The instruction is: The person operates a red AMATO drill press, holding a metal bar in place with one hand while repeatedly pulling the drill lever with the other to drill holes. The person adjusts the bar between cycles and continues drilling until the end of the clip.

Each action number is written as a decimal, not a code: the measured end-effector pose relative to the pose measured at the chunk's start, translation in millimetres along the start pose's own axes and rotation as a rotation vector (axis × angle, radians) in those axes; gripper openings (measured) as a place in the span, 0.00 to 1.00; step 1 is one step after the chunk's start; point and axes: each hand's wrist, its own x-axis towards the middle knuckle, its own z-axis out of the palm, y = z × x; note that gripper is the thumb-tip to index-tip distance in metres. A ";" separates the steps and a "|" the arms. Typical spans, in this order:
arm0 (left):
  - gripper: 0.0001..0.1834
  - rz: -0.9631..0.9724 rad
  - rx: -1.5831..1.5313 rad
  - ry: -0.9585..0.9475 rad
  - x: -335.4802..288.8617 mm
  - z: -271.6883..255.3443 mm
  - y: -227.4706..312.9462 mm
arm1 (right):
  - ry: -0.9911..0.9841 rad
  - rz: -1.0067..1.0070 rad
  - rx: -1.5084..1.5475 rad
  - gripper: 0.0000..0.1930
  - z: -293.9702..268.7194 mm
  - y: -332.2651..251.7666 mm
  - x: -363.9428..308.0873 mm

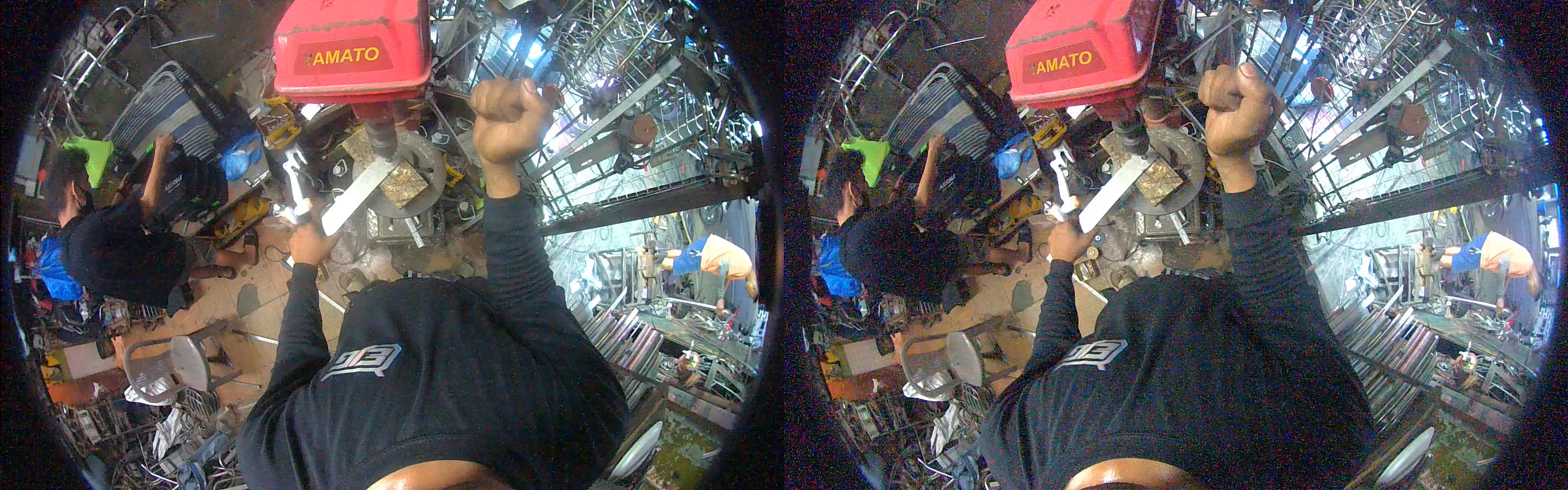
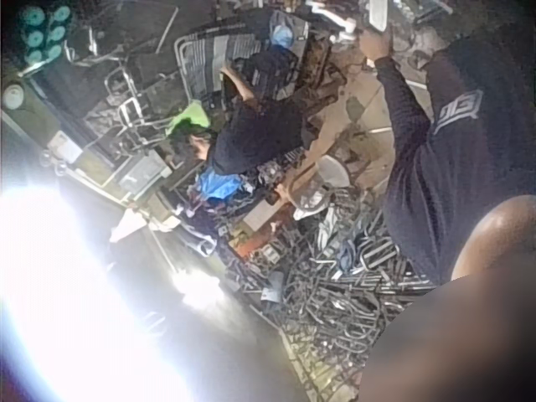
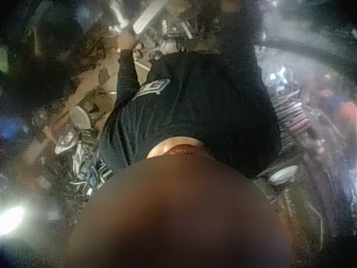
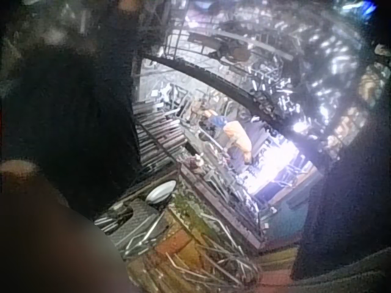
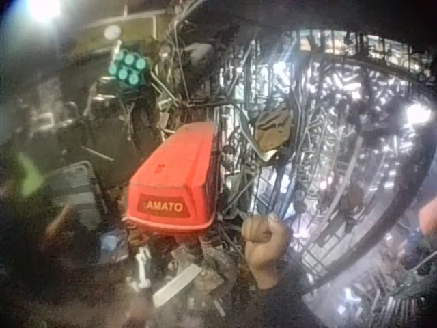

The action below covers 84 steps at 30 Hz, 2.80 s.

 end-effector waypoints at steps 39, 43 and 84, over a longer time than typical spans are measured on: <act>0.35 0.102 -0.054 -0.026 9.5 -4.9 -11.7 | -0.041 -0.018 0.044 0.25 -16.3 8.6 -15.0; 0.34 0.022 -0.052 -0.067 13.7 -3.2 -13.6 | -0.009 -0.019 0.046 0.26 -15.9 7.6 -15.6; 0.41 0.159 -0.238 -0.151 28.3 -9.3 -25.7 | -0.021 0.551 -0.771 0.29 -21.7 178.0 -119.0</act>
